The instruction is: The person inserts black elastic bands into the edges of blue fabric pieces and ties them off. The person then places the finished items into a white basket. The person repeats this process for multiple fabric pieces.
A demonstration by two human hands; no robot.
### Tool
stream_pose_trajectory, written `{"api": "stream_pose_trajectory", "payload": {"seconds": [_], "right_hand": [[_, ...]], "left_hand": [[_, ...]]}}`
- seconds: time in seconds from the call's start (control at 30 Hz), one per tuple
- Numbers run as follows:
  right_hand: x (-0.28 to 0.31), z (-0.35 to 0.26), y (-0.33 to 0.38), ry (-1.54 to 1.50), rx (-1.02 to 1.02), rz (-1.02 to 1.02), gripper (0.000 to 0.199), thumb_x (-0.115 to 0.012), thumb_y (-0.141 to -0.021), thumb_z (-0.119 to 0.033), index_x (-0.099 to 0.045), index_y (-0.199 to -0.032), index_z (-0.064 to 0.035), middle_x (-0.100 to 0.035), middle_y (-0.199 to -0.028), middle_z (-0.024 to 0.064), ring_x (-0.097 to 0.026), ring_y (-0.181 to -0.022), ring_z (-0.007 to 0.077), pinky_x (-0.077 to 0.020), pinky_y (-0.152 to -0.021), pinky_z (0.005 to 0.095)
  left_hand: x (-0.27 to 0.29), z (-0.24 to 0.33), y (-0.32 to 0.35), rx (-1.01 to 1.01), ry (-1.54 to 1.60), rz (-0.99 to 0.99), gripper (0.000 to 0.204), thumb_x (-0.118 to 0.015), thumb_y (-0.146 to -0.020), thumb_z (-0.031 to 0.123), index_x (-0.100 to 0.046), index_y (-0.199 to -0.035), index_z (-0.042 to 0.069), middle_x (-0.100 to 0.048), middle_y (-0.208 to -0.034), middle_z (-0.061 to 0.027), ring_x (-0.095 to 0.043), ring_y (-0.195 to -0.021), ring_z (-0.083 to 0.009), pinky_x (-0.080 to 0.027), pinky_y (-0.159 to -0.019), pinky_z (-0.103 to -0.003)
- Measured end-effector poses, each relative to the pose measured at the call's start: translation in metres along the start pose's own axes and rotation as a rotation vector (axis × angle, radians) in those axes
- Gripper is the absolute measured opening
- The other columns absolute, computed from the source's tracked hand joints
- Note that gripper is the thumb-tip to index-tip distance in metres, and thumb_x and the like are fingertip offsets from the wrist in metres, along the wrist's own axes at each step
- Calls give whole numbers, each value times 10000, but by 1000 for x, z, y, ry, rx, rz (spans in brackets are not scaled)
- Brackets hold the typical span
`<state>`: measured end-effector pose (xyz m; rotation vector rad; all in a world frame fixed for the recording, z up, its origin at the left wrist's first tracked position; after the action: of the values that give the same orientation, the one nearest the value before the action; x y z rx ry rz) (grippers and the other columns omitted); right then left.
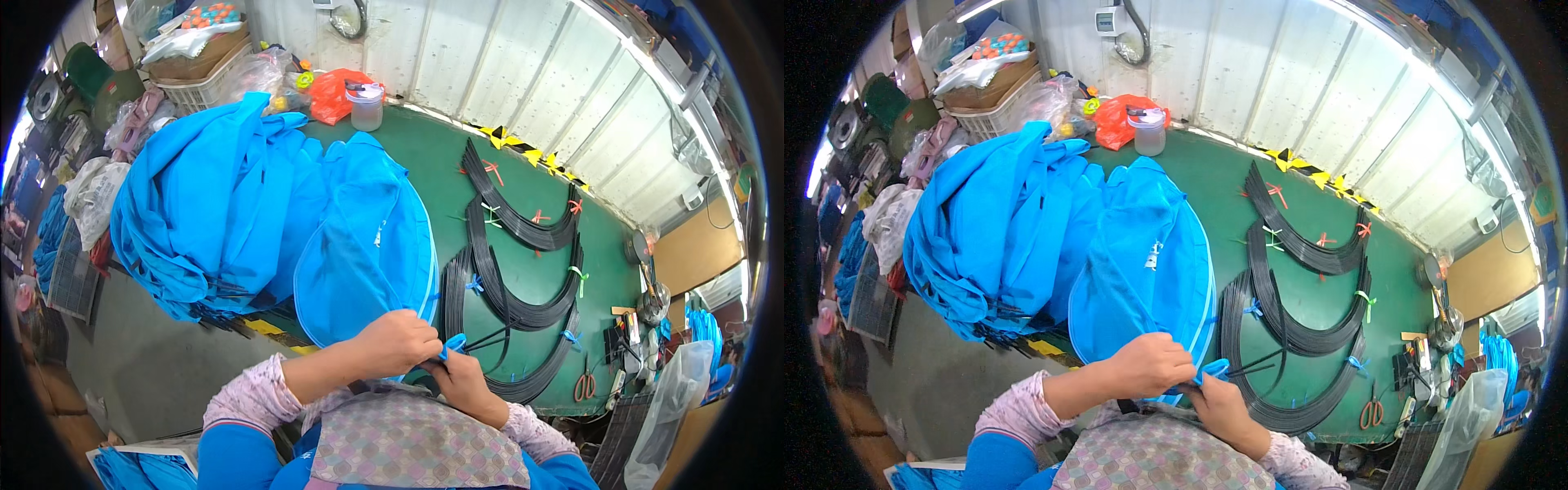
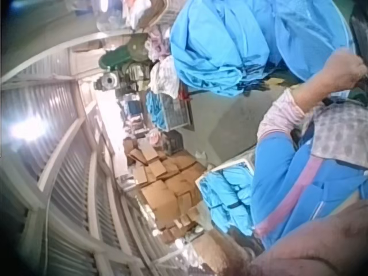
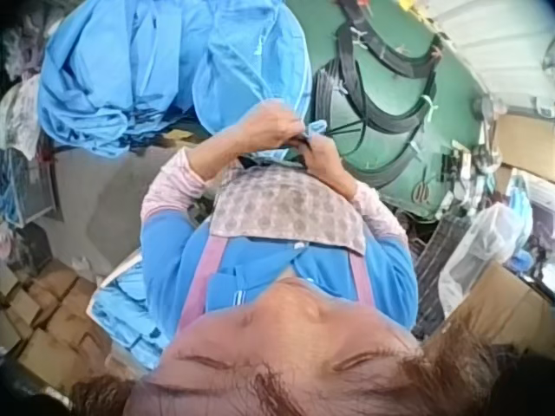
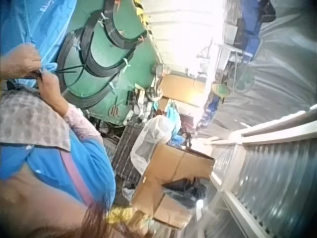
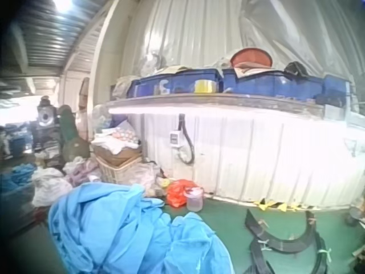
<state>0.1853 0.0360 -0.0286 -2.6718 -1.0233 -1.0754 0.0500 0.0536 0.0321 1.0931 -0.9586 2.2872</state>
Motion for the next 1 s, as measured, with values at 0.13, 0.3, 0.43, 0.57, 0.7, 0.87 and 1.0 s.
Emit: {"api": "stream_pose_trajectory", "payload": {"seconds": [0.13, 0.3, 0.43, 0.57, 0.7, 0.87, 1.0], "right_hand": [[43, 36, 35, 178, 249, 86, 210, -715, -822, -144, -662, -1004, -52, -654, -797, 118, -634, -774, 339, -504, -678, 426], [21, -7, 11, 172, 456, -20, 159, -702, -838, -173, -652, -931, -54, -637, -779, 120, -627, -734, 361, -510, -658, 442], [53, 45, 35, 260, 374, 8, 177, -715, -817, -167, -617, -932, -74, -617, -759, 86, -621, -717, 312, -496, -630, 412], [22, -3, 32, 436, 607, 3, 188, -707, -795, -210, -616, -931, -117, -568, -705, 31, -590, -655, 228, -458, -572, 368], [24, 1, 42, 584, 577, 26, 194, -714, -794, -265, -640, -890, -113, -599, -687, 25, -611, -623, 211, -471, -545, 360], [-8, 49, 56, 423, 186, 153, 237, -756, -828, -248, -616, -764, -68, -609, -601, 97, -642, -559, 288, -498, -506, 400], [-37, 43, 22, -22, 103, 187, 181, -735, -859, -215, -653, -862, -54, -665, -691, 106, -649, -572, 282, -508, -524, 366]], "left_hand": [[4, -34, 35, 111, -105, 73, 28, -632, -794, 168, -650, -781, 151, -628, -720, -39, -627, -711, -239, -438, -634, -377], [-17, 18, 14, 67, -50, 58, 113, -632, -842, 186, -664, -740, 149, -642, -725, -42, -628, -698, -252, -447, -629, -371], [31, -63, 67, 522, 176, 390, 176, -695, -877, 263, -712, -826, 96, -671, -810, -90, -640, -771, -311, -491, -728, -409], [55, -156, 160, 1256, -408, 795, 790, -816, -763, 387, -472, -1301, -78, -536, -1231, -274, -515, -1155, -439, -446, -982, -466], [22, -205, 231, 1391, -133, 386, 471, -688, -863, 396, -583, -774, -54, -614, -761, -247, -607, -739, -413, -466, -697, -499], [21, -82, 121, 912, -15, 898, 385, -587, -954, 245, -509, -661, 9, -525, -613, -199, -520, -516, -340, -393, -518, -433], [-15, -2, 53, 553, 2, 784, 336, -639, -907, 173, -464, -651, 46, -476, -621, -165, -506, -532, -359, -378, -490, -449]]}}
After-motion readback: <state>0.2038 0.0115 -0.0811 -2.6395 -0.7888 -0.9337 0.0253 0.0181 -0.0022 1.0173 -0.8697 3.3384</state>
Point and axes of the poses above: each hand's wrist, its own y-axis away from the middle knuckle, its own x-axis out of the back of the hand, z = x × y, the point moved 8 cm from there along -y, towards the middle knuckle
